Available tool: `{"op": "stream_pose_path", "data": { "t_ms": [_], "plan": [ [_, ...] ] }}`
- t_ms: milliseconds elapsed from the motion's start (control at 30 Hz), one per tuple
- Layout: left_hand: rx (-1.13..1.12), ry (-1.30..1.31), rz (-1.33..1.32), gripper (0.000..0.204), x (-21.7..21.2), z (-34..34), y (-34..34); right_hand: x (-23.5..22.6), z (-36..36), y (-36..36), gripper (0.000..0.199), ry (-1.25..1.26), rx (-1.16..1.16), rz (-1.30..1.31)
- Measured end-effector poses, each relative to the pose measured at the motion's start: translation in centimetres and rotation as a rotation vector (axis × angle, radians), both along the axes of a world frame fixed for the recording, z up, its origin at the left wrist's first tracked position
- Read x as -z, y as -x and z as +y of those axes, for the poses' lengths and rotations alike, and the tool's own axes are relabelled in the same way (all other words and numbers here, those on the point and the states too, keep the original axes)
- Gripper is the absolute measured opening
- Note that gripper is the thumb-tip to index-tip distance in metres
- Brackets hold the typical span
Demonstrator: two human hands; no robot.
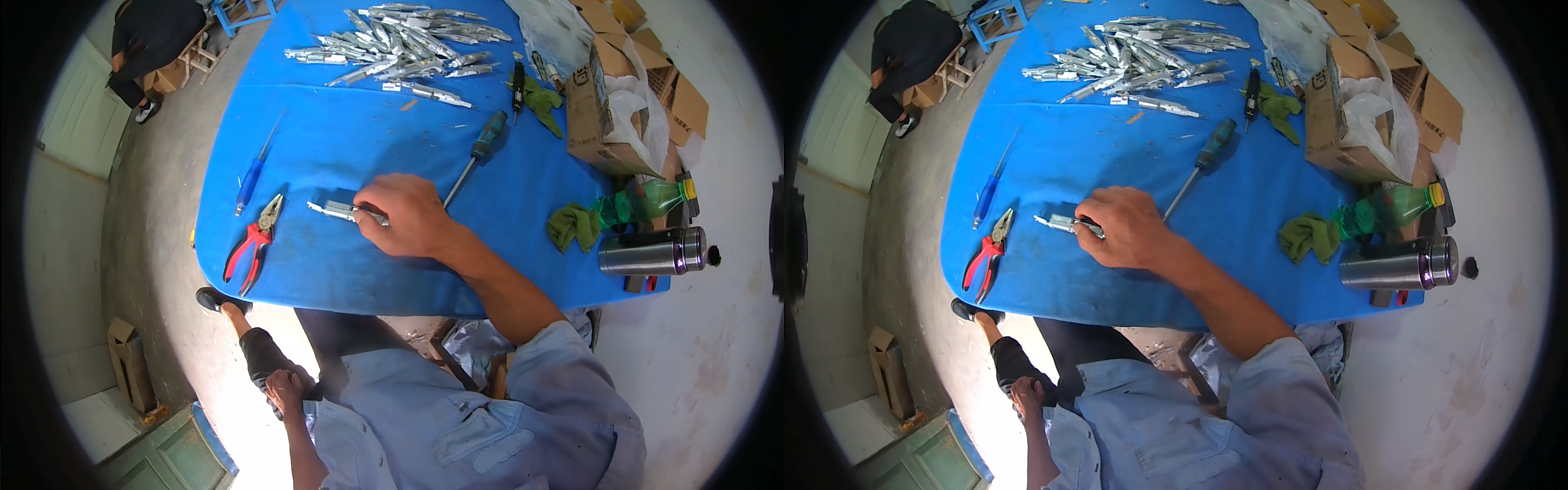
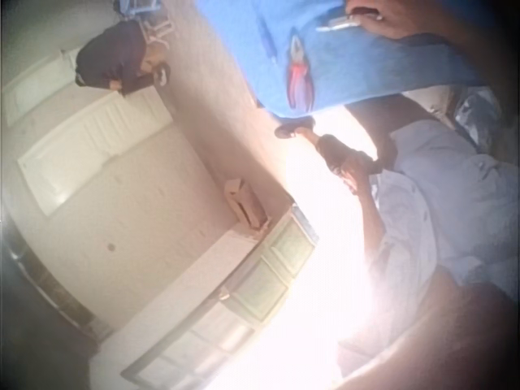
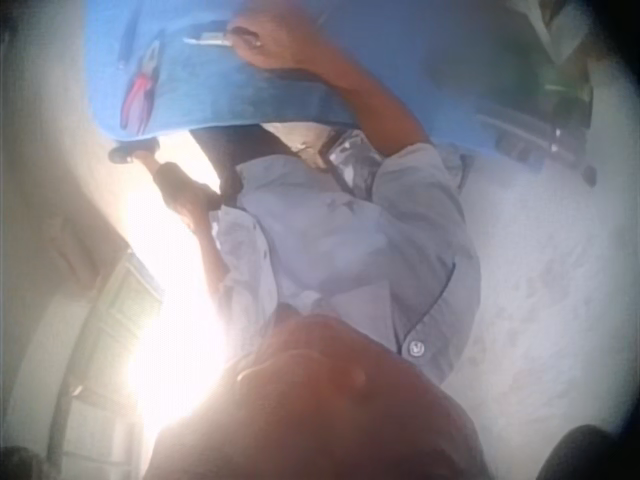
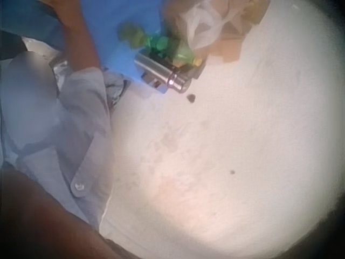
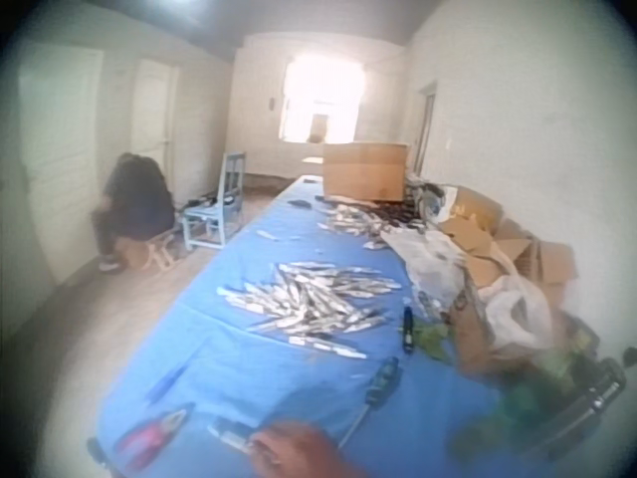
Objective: The person attaches small metal components to a central aluminum frame, using pliers and a screwdriver to secure them before measuring the final assembly with a caliper.
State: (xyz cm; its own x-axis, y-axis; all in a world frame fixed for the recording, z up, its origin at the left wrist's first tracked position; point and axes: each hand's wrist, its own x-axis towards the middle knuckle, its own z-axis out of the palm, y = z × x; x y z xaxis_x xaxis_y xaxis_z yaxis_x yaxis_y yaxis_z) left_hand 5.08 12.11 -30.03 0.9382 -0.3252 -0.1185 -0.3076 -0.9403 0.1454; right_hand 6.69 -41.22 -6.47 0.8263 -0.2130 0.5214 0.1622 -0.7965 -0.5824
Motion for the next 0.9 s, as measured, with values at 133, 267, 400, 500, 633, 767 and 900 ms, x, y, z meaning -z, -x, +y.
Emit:
{"op": "stream_pose_path", "data": {
  "t_ms": [133,267,400,500,633,767,900],
  "plan": [
    [0.002,-0.027,0.015,0.011,0.3,-0.1,-0.1,-0.1,-0.3,0.3,0.010,0.026,0.006,0.008],
    [0.019,-0.004,-0.004,0.012,0.7,0.8,0.0,0.0,-0.1,0.1,0.011,0.037,-0.009,-0.005],
    [0.016,0.016,-0.002,0.012,0.7,0.7,-0.1,0.0,-0.2,0.2,0.012,0.037,-0.006,0.003],
    [0.008,0.011,-0.006,0.012,0.6,0.7,0.0,0.0,0.0,0.1,0.013,0.042,-0.008,0.003],
    [0.013,-0.008,0.007,0.013,0.8,0.0,-0.5,0.0,-0.4,0.5,0.014,0.049,0.012,0.011],
    [-0.021,-0.014,-0.008,0.014,0.8,0.6,0.1,-0.3,0.1,0.4,0.019,0.027,0.000,0.080],
    [-0.021,-0.021,0.010,0.014,0.5,0.0,-0.1,-0.4,-0.2,0.6,0.019,0.034,0.003,0.101]
  ]
}}
